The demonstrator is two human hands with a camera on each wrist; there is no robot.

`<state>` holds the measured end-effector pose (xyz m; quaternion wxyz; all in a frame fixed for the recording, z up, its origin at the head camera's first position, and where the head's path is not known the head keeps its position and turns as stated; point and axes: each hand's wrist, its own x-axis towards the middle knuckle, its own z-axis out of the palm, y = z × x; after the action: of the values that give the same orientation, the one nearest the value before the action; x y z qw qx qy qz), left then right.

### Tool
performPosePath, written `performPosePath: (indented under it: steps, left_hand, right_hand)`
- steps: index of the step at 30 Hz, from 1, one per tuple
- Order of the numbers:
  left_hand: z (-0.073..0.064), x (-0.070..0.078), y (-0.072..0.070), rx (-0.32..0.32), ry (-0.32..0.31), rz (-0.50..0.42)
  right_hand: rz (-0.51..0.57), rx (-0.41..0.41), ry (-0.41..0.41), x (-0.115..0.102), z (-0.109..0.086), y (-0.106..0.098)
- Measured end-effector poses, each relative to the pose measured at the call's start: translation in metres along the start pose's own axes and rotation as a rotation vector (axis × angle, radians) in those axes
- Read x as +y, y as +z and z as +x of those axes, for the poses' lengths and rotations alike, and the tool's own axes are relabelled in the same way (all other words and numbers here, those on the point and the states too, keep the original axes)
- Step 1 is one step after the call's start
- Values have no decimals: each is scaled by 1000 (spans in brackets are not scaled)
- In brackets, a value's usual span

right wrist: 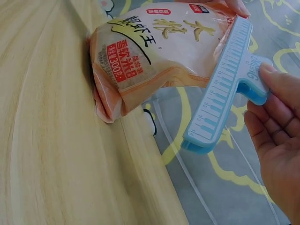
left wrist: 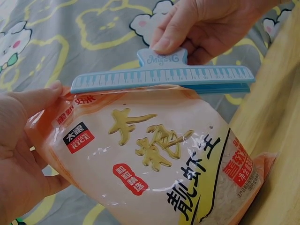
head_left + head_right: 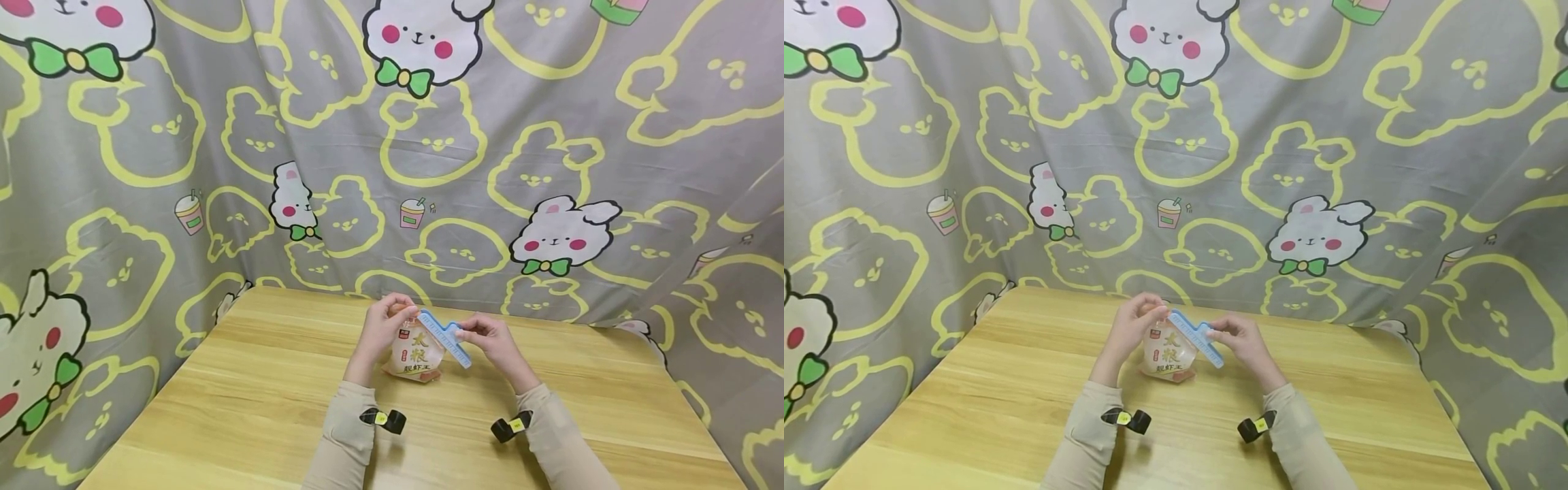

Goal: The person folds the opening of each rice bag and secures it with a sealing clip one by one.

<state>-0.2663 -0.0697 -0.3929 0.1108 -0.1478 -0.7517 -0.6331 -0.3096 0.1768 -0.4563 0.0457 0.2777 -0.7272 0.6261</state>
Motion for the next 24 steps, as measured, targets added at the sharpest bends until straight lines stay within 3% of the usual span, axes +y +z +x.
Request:
performPosePath:
  steps: [8,16,24]
  left_hand:
    - [11,-32,4,29,10,3]
    - [11,-34,6,78,64,3]
    - [10,-33,6,72,86,12]
  right_hand:
    - [42,-17,3,2,0,-1]
    - [59,-17,-1,4,0,-1]
    - [44,7,14,2,0,3]
